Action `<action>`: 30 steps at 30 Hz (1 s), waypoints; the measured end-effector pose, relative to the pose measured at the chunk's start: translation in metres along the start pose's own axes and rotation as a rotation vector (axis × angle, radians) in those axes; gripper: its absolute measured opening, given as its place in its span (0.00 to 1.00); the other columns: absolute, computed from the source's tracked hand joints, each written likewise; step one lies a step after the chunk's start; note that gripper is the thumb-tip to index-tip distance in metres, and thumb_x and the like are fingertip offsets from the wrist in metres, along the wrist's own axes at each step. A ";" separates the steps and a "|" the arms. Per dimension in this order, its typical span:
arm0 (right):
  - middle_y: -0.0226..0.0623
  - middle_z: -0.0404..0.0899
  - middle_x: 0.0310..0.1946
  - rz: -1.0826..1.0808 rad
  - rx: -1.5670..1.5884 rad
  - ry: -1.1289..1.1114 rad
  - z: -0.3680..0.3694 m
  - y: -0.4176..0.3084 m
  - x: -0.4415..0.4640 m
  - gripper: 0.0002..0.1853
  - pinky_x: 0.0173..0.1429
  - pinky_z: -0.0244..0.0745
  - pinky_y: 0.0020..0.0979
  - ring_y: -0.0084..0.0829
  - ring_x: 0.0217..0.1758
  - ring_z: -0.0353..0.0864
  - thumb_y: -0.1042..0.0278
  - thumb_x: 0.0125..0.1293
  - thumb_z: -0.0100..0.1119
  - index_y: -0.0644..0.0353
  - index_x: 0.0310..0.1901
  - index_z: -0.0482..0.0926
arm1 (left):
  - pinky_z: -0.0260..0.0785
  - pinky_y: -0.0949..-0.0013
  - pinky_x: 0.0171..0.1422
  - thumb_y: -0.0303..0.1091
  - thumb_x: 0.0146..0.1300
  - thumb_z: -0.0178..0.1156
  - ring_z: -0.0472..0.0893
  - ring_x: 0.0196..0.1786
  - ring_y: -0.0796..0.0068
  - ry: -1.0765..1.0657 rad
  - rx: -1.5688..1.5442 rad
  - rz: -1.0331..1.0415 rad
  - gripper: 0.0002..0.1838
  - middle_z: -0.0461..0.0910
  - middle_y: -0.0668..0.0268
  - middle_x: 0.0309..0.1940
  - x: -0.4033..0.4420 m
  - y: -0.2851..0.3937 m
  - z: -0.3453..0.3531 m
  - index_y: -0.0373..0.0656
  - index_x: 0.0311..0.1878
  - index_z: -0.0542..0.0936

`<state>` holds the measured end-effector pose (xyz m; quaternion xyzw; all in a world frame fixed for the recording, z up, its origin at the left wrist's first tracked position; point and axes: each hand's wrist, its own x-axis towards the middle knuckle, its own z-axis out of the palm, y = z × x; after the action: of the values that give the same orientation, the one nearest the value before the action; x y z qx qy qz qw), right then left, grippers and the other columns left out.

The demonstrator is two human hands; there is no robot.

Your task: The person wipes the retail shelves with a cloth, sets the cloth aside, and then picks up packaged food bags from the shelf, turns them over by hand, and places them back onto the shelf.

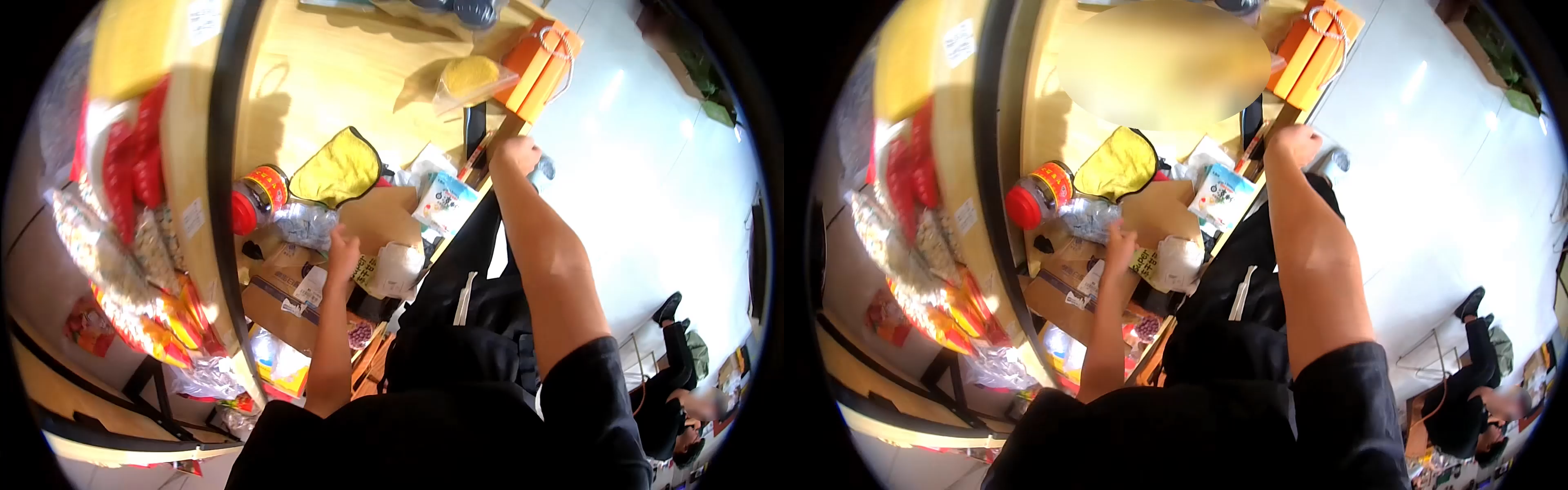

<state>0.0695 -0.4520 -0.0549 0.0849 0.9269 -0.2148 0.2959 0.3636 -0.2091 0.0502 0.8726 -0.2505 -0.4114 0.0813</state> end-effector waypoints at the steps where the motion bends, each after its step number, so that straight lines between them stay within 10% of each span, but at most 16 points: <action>1: 0.53 0.80 0.45 -0.010 0.024 -0.001 -0.001 0.001 -0.001 0.21 0.55 0.69 0.47 0.55 0.50 0.76 0.58 0.60 0.42 0.64 0.45 0.78 | 0.71 0.69 0.38 0.30 0.59 0.53 0.77 0.31 0.73 -0.048 0.017 0.049 0.23 0.76 0.60 0.33 -0.018 0.001 0.005 0.36 0.59 0.67; 7: 0.55 0.78 0.48 -0.156 -0.014 -0.293 0.013 0.029 0.049 0.25 0.56 0.69 0.45 0.51 0.51 0.77 0.57 0.59 0.45 0.67 0.52 0.74 | 0.71 0.69 0.46 0.31 0.66 0.51 0.78 0.39 0.72 -0.427 0.075 0.363 0.14 0.78 0.60 0.37 -0.091 0.049 0.019 0.37 0.52 0.74; 9: 0.41 0.77 0.25 -0.086 0.066 -0.913 0.014 0.061 0.121 0.13 0.24 0.71 0.37 0.35 0.20 0.74 0.59 0.59 0.51 0.60 0.38 0.74 | 0.71 0.65 0.47 0.31 0.63 0.53 0.79 0.41 0.63 -0.359 0.016 0.451 0.14 0.78 0.55 0.41 -0.111 0.079 0.014 0.36 0.50 0.75; 11: 0.36 0.72 0.18 -0.001 -0.086 -1.037 -0.055 0.038 0.101 0.07 0.18 0.65 0.31 0.29 0.15 0.68 0.64 0.60 0.53 0.57 0.30 0.70 | 0.71 0.67 0.46 0.32 0.65 0.53 0.79 0.42 0.68 -0.426 -0.058 0.441 0.15 0.78 0.56 0.43 -0.133 0.126 -0.011 0.37 0.53 0.73; 13: 0.40 0.78 0.27 -0.126 -0.160 -0.990 -0.087 0.049 0.145 0.11 0.32 0.76 0.35 0.34 0.26 0.77 0.60 0.61 0.54 0.57 0.41 0.75 | 0.72 0.69 0.46 0.32 0.68 0.52 0.79 0.43 0.70 -0.373 -0.245 0.562 0.16 0.78 0.57 0.44 -0.157 0.156 -0.032 0.37 0.56 0.71; 21: 0.42 0.78 0.33 0.035 -0.061 -0.580 -0.234 0.040 0.197 0.15 0.31 0.73 0.35 0.35 0.27 0.75 0.63 0.62 0.49 0.58 0.49 0.73 | 0.69 0.65 0.56 0.22 0.56 0.53 0.78 0.47 0.67 -0.133 -0.589 1.239 0.18 0.76 0.54 0.45 -0.309 0.255 -0.184 0.31 0.51 0.74; 23: 0.42 0.79 0.35 0.032 -0.030 -0.590 -0.243 0.028 0.195 0.16 0.32 0.73 0.35 0.35 0.29 0.75 0.64 0.62 0.48 0.57 0.51 0.73 | 0.74 0.69 0.50 0.24 0.58 0.55 0.80 0.43 0.70 -0.031 -0.738 1.719 0.16 0.79 0.55 0.43 -0.324 0.265 -0.194 0.32 0.50 0.76; 30: 0.39 0.76 0.30 -0.064 -0.123 -0.739 -0.167 -0.045 0.157 0.16 0.28 0.70 0.34 0.34 0.26 0.73 0.63 0.62 0.48 0.56 0.50 0.72 | 0.74 0.69 0.49 0.25 0.58 0.56 0.80 0.42 0.69 0.237 -0.777 1.873 0.14 0.80 0.55 0.42 -0.415 0.297 -0.205 0.32 0.48 0.77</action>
<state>-0.1559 -0.4121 -0.0085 -0.0451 0.7709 -0.1841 0.6081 0.1863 -0.2693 0.5672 0.2745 -0.6720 -0.1462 0.6721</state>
